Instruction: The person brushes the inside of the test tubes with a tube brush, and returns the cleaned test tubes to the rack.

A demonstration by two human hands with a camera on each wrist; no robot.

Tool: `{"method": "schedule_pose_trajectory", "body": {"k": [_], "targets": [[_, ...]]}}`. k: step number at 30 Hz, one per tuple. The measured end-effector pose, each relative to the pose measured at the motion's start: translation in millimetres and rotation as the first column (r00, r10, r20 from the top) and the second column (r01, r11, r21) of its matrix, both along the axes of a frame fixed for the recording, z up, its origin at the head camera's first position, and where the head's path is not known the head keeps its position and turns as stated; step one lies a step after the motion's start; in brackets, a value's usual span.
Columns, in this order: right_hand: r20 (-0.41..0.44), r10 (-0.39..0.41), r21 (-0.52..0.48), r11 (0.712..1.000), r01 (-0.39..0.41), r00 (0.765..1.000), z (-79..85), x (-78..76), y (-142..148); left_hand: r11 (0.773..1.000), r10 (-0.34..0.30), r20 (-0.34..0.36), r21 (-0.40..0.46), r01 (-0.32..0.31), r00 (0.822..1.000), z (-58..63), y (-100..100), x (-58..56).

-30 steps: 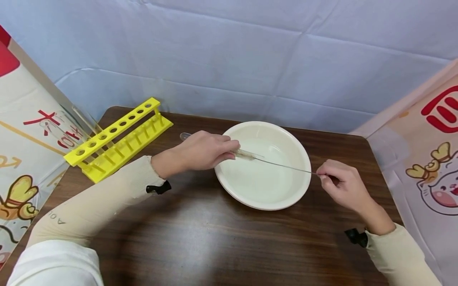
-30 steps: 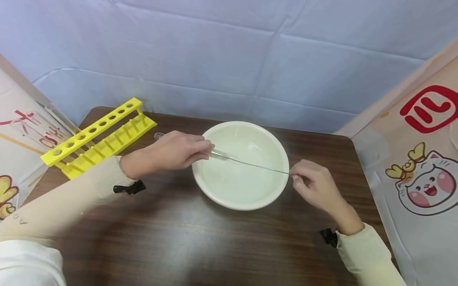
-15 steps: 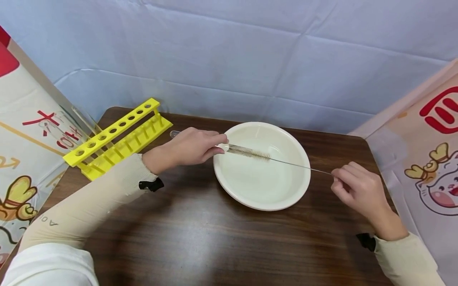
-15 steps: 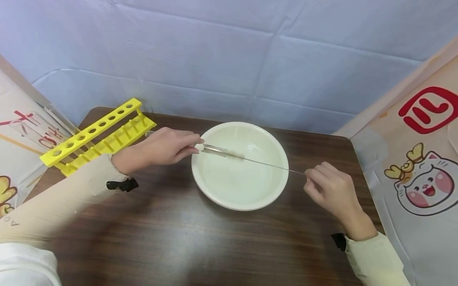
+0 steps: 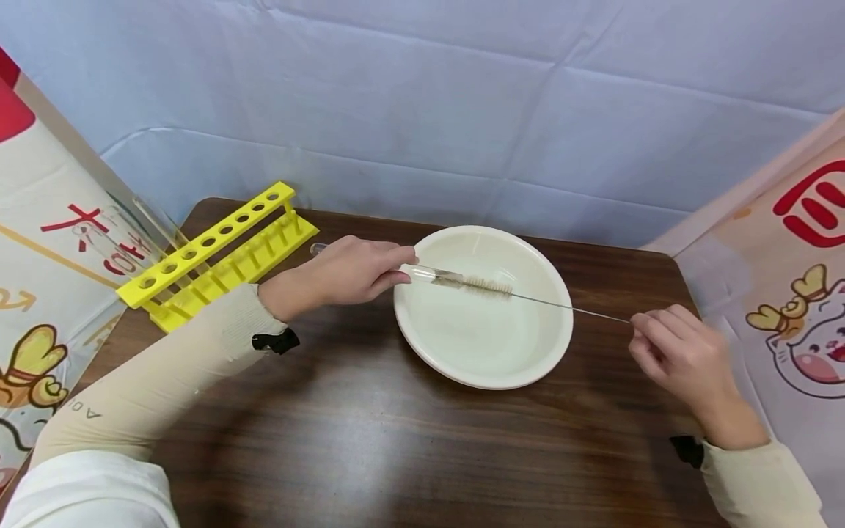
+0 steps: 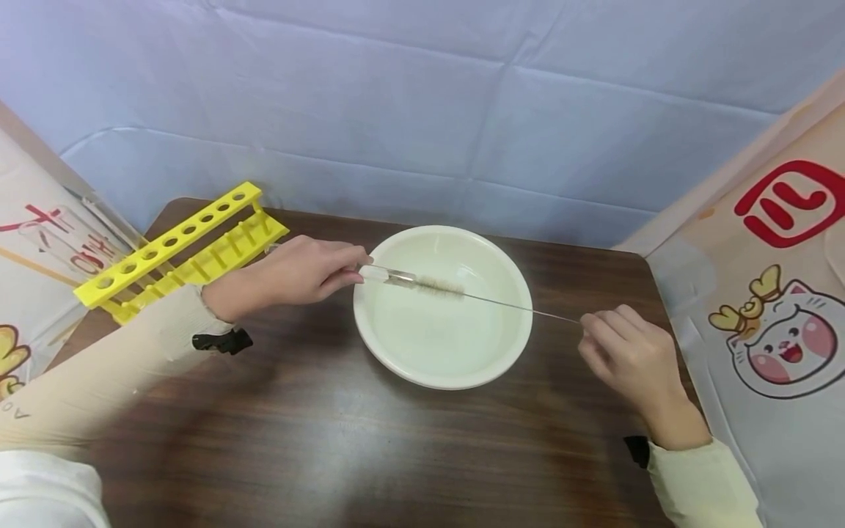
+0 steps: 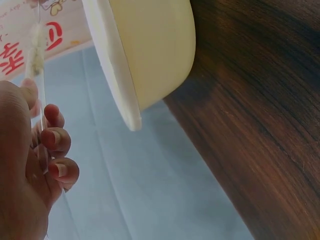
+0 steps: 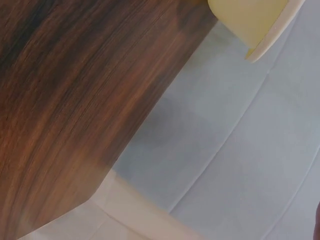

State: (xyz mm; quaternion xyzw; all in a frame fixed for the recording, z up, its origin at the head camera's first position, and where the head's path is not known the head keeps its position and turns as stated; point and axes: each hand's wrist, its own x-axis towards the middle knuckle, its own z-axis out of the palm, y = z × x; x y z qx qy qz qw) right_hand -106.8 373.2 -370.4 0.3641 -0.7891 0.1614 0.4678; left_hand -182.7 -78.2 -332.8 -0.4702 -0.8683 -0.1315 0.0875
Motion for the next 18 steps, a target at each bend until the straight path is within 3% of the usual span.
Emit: {"method": "schedule_pose_trajectory", "body": {"k": [8, 18], "targets": [[-0.023, -0.026, -0.035, 0.999, 0.025, 0.999, -4.3, 2.7, 5.6, 1.0, -0.005, 0.008, 0.006, 0.005, 1.0, 0.3, -0.1, -0.1], [0.061, -0.05, -0.07, 0.996, 0.054, 0.997, 3.4, 13.7, 3.3, 1.0, 0.013, 0.055, -0.004, -0.013, 0.998, 2.0, -2.8, -4.6]]}}
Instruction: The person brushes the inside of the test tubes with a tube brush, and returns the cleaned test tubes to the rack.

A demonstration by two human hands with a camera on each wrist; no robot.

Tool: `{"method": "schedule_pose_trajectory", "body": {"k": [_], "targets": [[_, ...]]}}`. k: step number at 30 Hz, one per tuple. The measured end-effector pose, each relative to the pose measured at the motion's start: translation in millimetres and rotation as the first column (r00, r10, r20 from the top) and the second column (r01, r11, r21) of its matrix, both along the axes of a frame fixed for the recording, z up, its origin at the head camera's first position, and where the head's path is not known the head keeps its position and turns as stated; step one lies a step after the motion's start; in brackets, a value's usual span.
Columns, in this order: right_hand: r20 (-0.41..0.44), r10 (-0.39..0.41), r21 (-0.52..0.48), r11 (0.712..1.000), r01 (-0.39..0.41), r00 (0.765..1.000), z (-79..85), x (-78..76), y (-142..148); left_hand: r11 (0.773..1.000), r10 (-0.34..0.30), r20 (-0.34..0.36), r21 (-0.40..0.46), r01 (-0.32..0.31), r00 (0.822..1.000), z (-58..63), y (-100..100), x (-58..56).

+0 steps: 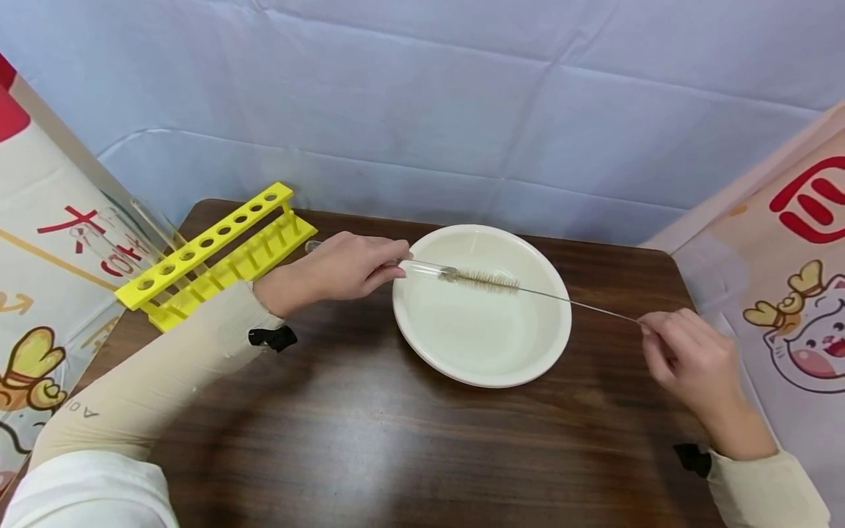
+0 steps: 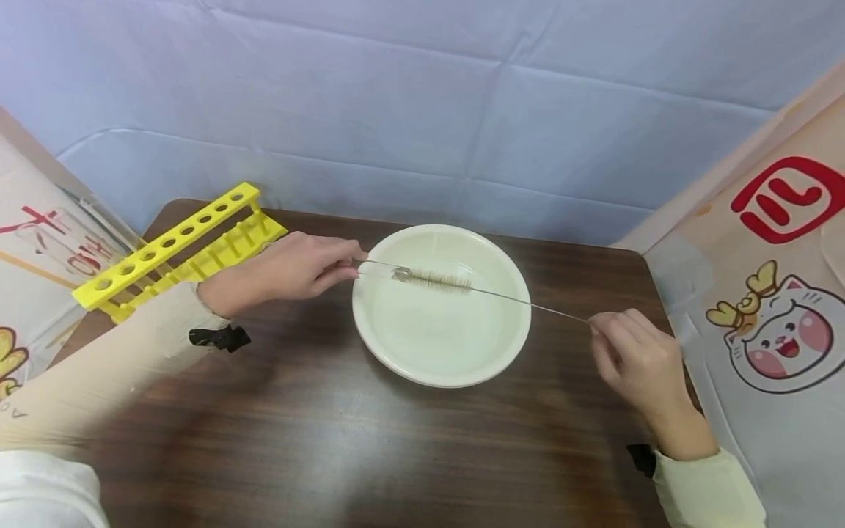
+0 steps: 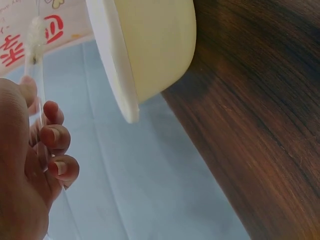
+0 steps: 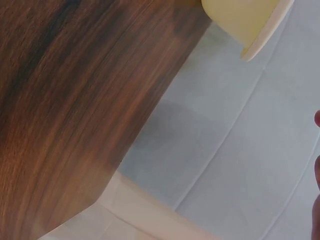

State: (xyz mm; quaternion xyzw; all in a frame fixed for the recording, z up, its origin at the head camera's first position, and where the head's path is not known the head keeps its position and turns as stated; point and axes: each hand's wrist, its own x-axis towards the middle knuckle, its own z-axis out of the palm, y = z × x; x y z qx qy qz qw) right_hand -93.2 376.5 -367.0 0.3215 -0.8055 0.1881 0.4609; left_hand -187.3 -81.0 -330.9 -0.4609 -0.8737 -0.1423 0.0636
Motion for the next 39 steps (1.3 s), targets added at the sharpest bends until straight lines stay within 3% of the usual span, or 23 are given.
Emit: {"method": "schedule_pose_trajectory", "body": {"k": [4, 9, 15, 19, 27, 34, 39], "targets": [[-0.015, 0.009, -0.002, 1.0, -0.009, 1.0, 0.3, 1.6, -0.7, 1.0, 0.0, 0.017, -0.002, 0.0, 1.0, 1.1, 0.2, -1.3], [-0.108, 0.026, 0.021, 0.999, -0.024, 0.994, -5.4, -1.1, 1.5, 1.0, 0.01, 0.036, -0.015, -0.009, 0.999, 3.0, 3.3, -2.6], [-0.139, 0.1, 0.069, 0.993, -0.091, 0.985, -2.6, -2.2, -7.0, 1.0, -0.002, 0.016, -0.023, 0.003, 1.0, 3.6, 10.2, -1.0], [-0.129, 0.137, 0.079, 0.989, -0.128, 0.982, -0.5, -5.2, -16.5, 1.0, -0.023, -0.014, 0.004, 0.023, 1.0, 3.3, 16.5, 0.2], [-0.032, 0.182, 0.155, 0.972, -0.175, 0.983, 2.3, -10.7, -32.6, 0.996, -0.081, -0.032, 0.034, 0.082, 0.996, -0.6, 28.0, 2.5], [-0.024, 0.231, 0.21, 0.953, -0.221, 0.973, 2.6, -17.5, -56.9, 0.992, -0.127, -0.051, 0.018, 0.128, 0.991, -0.9, 44.5, 7.3], [-0.004, 0.236, 0.221, 0.948, -0.229, 0.972, 2.3, -21.9, -66.0, 0.992, -0.123, -0.066, 0.02, 0.125, 0.99, 0.6, 51.8, 9.5]]}}
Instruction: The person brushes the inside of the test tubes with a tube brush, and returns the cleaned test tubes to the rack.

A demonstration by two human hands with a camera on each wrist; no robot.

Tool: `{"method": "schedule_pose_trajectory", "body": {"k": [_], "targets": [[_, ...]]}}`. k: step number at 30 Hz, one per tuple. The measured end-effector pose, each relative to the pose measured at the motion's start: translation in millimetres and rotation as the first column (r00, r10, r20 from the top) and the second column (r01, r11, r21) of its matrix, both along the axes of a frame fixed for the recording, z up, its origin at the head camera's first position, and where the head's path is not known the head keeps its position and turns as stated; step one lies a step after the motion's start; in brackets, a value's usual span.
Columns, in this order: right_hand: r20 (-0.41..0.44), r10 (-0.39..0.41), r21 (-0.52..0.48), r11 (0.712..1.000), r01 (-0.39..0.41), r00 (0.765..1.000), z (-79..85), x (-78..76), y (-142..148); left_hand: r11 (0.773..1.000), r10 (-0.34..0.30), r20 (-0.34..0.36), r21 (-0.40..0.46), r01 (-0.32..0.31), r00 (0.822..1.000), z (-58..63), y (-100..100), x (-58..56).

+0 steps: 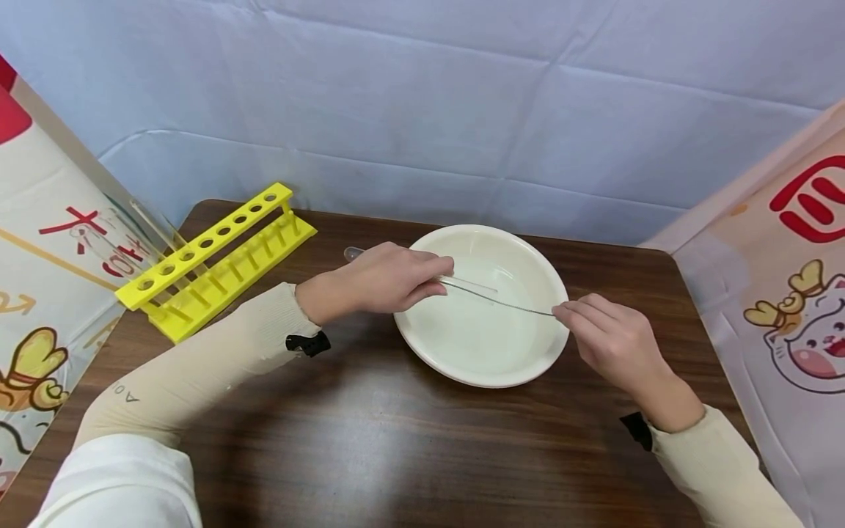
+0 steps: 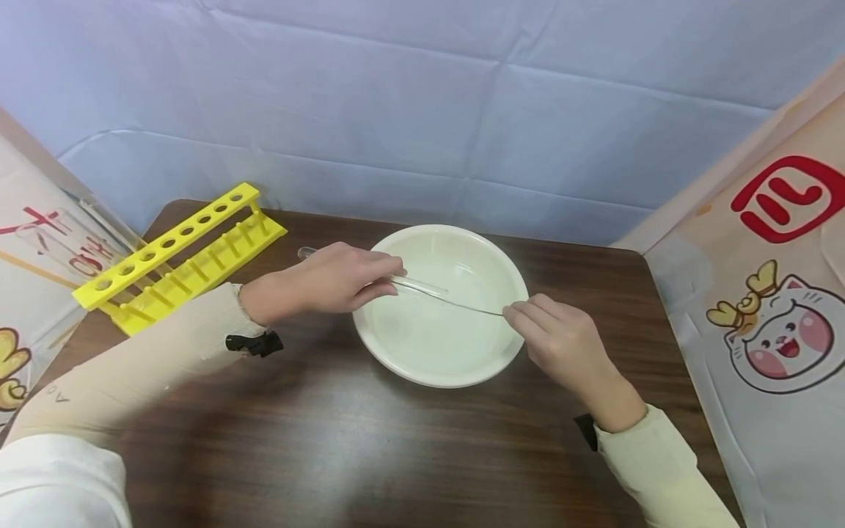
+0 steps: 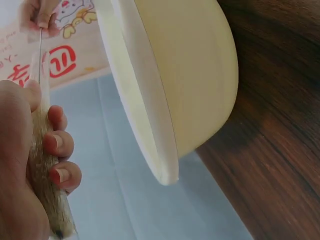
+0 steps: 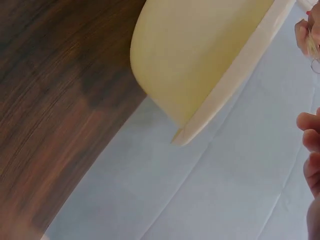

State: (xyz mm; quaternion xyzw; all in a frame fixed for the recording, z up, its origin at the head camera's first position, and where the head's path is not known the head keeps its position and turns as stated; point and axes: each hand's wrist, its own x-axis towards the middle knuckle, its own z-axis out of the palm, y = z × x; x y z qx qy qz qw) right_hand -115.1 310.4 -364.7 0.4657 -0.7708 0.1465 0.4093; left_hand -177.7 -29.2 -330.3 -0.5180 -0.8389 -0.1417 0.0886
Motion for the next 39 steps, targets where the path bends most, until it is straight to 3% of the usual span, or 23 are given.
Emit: {"method": "schedule_pose_trajectory", "body": {"k": [6, 10, 12, 14, 16, 17, 18, 20, 22, 24, 26, 28, 29, 31, 33, 35, 39], "targets": [[0.044, 0.006, 0.038, 0.999, -0.007, 0.999, -4.4, -5.1, -10.8, 1.0, -0.008, 0.014, -0.013, 0.008, 1.0, 0.4, 5.6, 0.8], [0.12, 0.019, -0.007, 1.0, -0.018, 0.993, -7.1, -3.8, -16.2, 1.0, -0.006, -0.029, 0.01, 0.006, 1.0, 0.2, 4.8, -0.9], [0.208, 0.011, -0.036, 0.999, -0.004, 0.978, -7.3, -1.6, -18.0, 1.0, -0.002, -0.062, 0.025, 0.004, 0.998, 0.2, 2.8, -2.0], [0.344, 0.001, -0.069, 0.997, 0.024, 0.939, -6.5, 1.1, -19.4, 0.999, 0.0, -0.092, 0.036, 0.004, 0.996, 0.0, 1.3, -3.2], [0.52, 0.005, -0.11, 0.992, 0.062, 0.854, -5.2, 4.0, -21.0, 0.999, -0.005, -0.111, 0.04, 0.009, 0.994, -0.3, 0.2, -4.1], [0.609, 0.019, -0.135, 0.988, 0.08, 0.793, -4.2, 5.5, -21.8, 0.999, -0.009, -0.115, 0.041, 0.014, 0.993, -0.5, 0.0, -4.3], [0.686, 0.041, -0.157, 0.983, 0.093, 0.727, -3.2, 6.8, -22.7, 0.999, -0.015, -0.116, 0.04, 0.02, 0.993, -0.7, -0.1, -4.5], [0.815, 0.104, -0.203, 0.973, 0.112, 0.57, -0.9, 9.0, -24.5, 0.999, -0.027, -0.12, 0.036, 0.032, 0.992, -0.8, -0.1, -4.5], [0.885, 0.177, -0.243, 0.964, 0.103, 0.431, 1.5, 9.4, -25.8, 0.999, -0.038, -0.12, 0.033, 0.042, 0.992, -0.8, 0.2, -4.3], [0.919, 0.245, -0.284, 0.954, 0.091, 0.308, 4.2, 9.6, -26.1, 0.999, -0.044, -0.115, 0.026, 0.047, 0.992, -0.6, 0.3, -3.7], [0.93, 0.3, -0.325, 0.941, 0.097, 0.212, 7.0, 9.7, -25.3, 0.999, -0.042, -0.102, 0.016, 0.044, 0.994, -0.1, 0.3, -2.5], [0.925, 0.346, -0.365, 0.924, 0.116, 0.155, 9.9, 9.4, -23.8, 0.999, -0.041, -0.078, 0.006, 0.041, 0.996, 0.3, -0.2, -1.0], [0.921, 0.363, -0.38, 0.916, 0.131, 0.14, 11.0, 9.2, -22.8, 0.999, -0.04, -0.067, 0.0, 0.04, 0.997, 0.3, -0.4, -0.2], [0.917, 0.374, -0.393, 0.906, 0.156, 0.138, 12.2, 8.9, -21.0, 0.999, -0.045, -0.051, -0.003, 0.045, 0.998, 0.2, -0.5, 1.2], [0.918, 0.356, -0.384, 0.91, 0.159, 0.176, 11.8, 8.4, -19.6, 0.999, -0.054, -0.041, -0.001, 0.054, 0.998, -0.2, -0.6, 2.1], [0.919, 0.306, -0.35, 0.923, 0.159, 0.247, 10.6, 9.2, -19.0, 0.998, -0.062, -0.04, 0.004, 0.062, 0.997, -0.2, -0.2, 2.7], [0.888, 0.188, -0.283, 0.942, 0.178, 0.42, 9.8, 11.3, -19.3, 0.998, -0.062, -0.036, 0.009, 0.062, 0.997, 1.4, 0.6, 2.6]]}}
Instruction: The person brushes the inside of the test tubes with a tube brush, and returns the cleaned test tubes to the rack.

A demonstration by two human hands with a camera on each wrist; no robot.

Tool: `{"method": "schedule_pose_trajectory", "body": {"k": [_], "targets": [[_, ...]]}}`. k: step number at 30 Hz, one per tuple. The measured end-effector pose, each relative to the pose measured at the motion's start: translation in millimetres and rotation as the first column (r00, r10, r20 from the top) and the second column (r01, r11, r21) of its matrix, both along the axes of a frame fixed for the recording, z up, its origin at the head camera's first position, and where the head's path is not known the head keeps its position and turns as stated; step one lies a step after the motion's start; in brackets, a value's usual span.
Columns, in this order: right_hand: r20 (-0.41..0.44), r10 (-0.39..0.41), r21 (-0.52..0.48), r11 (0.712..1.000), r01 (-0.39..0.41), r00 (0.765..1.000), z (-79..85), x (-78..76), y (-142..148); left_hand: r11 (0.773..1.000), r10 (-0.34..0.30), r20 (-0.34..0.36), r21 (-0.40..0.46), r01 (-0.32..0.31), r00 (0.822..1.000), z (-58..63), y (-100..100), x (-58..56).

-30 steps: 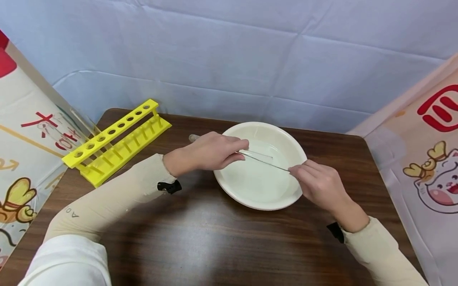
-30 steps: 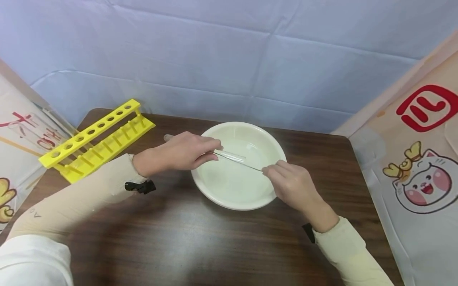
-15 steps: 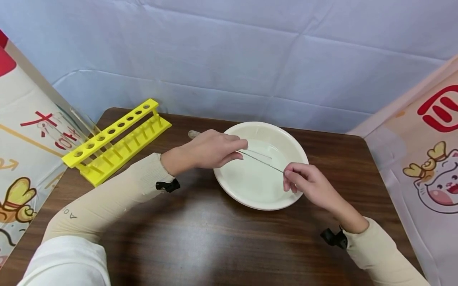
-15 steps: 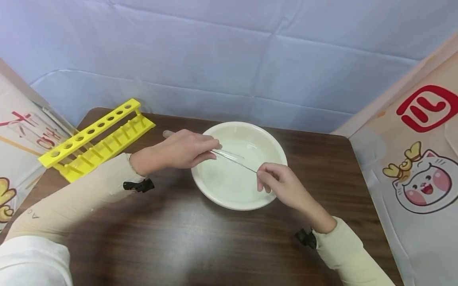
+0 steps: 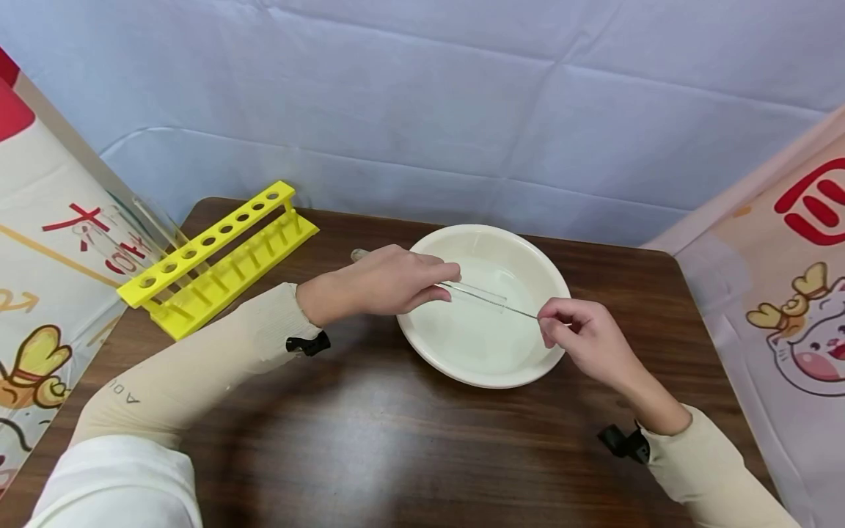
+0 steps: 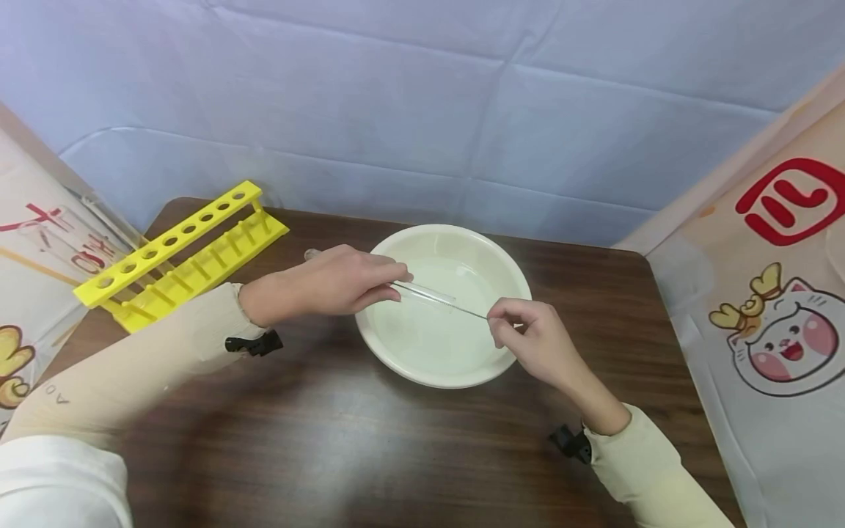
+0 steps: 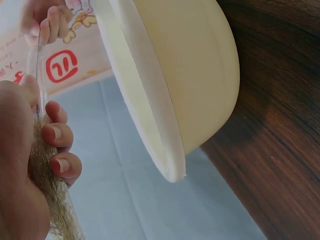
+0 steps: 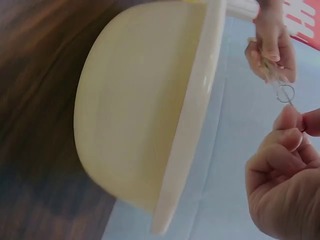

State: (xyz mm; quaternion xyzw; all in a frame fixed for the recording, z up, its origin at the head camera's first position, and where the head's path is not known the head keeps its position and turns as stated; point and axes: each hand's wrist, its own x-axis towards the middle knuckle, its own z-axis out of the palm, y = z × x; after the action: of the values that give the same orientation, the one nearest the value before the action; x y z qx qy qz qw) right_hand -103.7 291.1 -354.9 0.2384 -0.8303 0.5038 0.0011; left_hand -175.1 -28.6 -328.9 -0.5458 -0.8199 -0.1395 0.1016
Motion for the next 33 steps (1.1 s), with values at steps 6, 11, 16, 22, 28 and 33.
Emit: {"method": "schedule_pose_trajectory", "body": {"k": [6, 11, 16, 22, 28, 33], "targets": [[-0.157, -0.048, 0.047, 0.997, 0.056, 0.986, 0.4, 2.7, 2.3, 0.999, 0.014, 0.034, -0.033, -0.013, 0.999, 3.2, 0.5, 0.5], [-0.365, -0.026, 0.069, 0.996, 0.055, 0.931, -6.3, -0.7, 9.9, 0.999, 0.024, 0.06, -0.036, -0.022, 0.998, 5.9, -2.0, -0.1], [-0.613, 0.056, 0.158, 0.986, 0.052, 0.788, -14.2, -10.4, 24.7, 0.997, 0.066, 0.094, -0.048, -0.062, 0.993, 4.0, -12.7, -3.5], [-0.798, 0.151, 0.307, 0.935, 0.178, 0.584, -14.5, -12.8, 41.7, 0.994, 0.081, 0.132, -0.079, -0.071, 0.988, 0.7, -24.4, -5.1], [-0.876, 0.177, 0.311, 0.918, 0.245, 0.45, -14.3, -12.2, 47.7, 0.991, 0.116, 0.157, -0.087, -0.103, 0.981, 0.6, -28.2, -5.5], [-0.899, 0.178, 0.297, 0.919, 0.258, 0.399, -13.2, -10.9, 51.0, 0.99, 0.125, 0.154, -0.083, -0.113, 0.98, -0.9, -31.7, -5.1]]}}
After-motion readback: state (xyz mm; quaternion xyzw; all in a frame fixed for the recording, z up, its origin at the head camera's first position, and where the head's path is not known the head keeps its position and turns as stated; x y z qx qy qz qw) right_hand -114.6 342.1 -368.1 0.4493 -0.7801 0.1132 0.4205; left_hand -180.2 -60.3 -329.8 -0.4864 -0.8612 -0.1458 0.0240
